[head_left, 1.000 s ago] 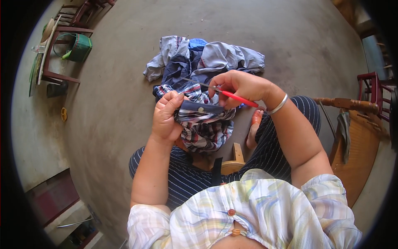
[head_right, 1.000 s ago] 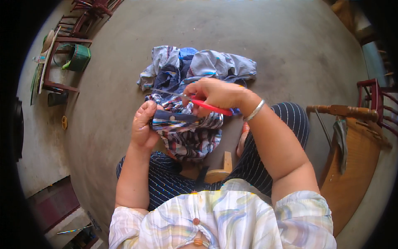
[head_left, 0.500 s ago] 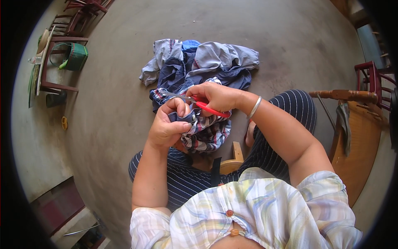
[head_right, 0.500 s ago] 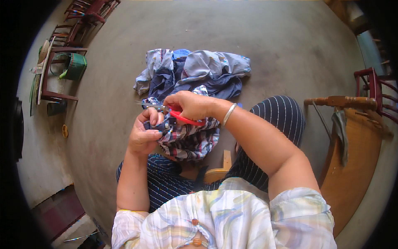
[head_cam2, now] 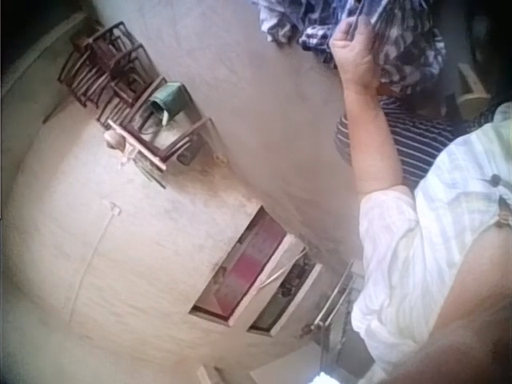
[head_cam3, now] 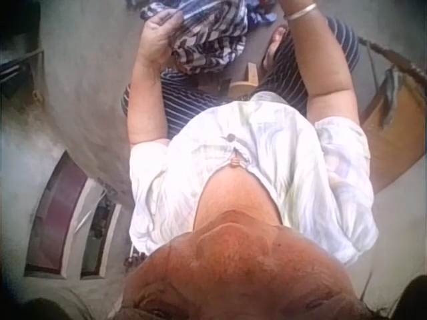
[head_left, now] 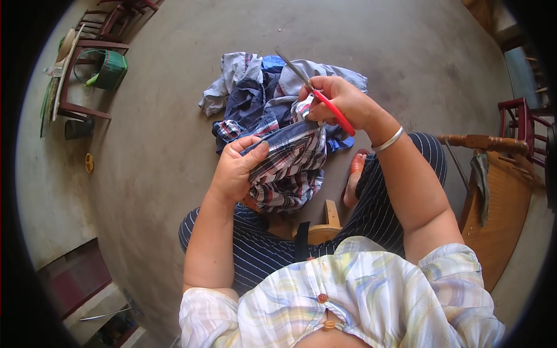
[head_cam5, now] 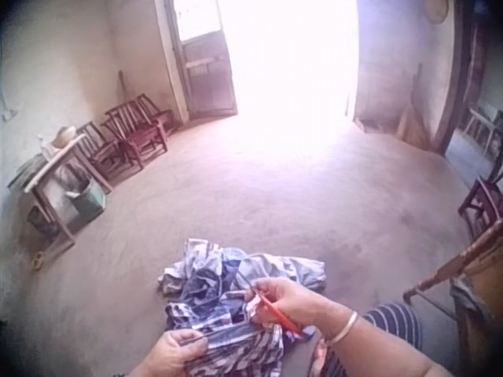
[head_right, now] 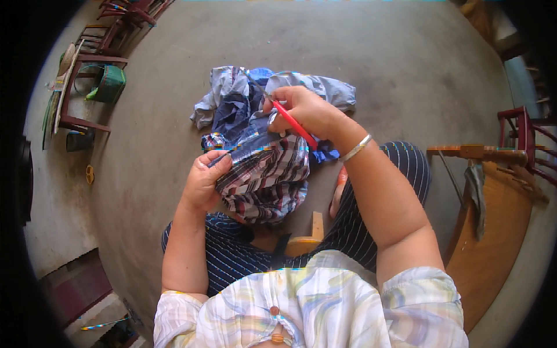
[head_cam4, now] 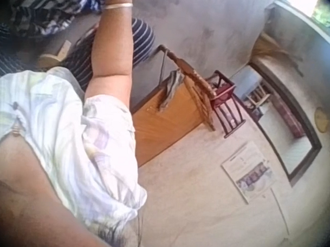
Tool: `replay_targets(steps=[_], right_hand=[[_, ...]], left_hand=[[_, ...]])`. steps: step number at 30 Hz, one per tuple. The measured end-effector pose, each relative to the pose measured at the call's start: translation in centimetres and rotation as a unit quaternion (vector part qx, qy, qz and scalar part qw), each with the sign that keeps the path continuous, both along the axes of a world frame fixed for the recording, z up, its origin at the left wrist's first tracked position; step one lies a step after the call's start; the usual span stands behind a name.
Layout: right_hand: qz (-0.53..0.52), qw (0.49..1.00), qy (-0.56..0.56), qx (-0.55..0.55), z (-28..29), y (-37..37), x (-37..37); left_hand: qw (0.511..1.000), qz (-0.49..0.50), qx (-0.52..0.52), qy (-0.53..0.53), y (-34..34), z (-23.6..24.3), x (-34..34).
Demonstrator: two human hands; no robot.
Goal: Cutting strips of fabric from old shirts using scissors for recycling.
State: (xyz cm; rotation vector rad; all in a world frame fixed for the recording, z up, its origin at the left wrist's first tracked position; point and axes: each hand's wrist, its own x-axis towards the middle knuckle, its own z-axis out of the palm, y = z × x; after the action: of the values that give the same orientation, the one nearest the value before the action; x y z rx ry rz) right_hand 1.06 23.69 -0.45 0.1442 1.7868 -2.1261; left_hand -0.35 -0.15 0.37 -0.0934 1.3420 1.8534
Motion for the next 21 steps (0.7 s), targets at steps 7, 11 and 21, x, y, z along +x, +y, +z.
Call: replay_targets(steps=[7,11,21], right_hand=[[-0.109,0.988,0.062,0.093,-0.6,-0.8,-0.1],[-0.034,0.935,0.218,0.278,0.6,-2.3,1.4],[0.071,0.824,0.246,0.505,1.8,-4.3,3.1]], left_hand=[[0.997,0.02,0.065,-0.034,-0.1,-0.1,-0.3],[0.996,0.051,0.067,-0.015,0.0,-0.6,-0.6],[0.994,0.096,0.049,0.031,0.5,-0.7,-0.5]])
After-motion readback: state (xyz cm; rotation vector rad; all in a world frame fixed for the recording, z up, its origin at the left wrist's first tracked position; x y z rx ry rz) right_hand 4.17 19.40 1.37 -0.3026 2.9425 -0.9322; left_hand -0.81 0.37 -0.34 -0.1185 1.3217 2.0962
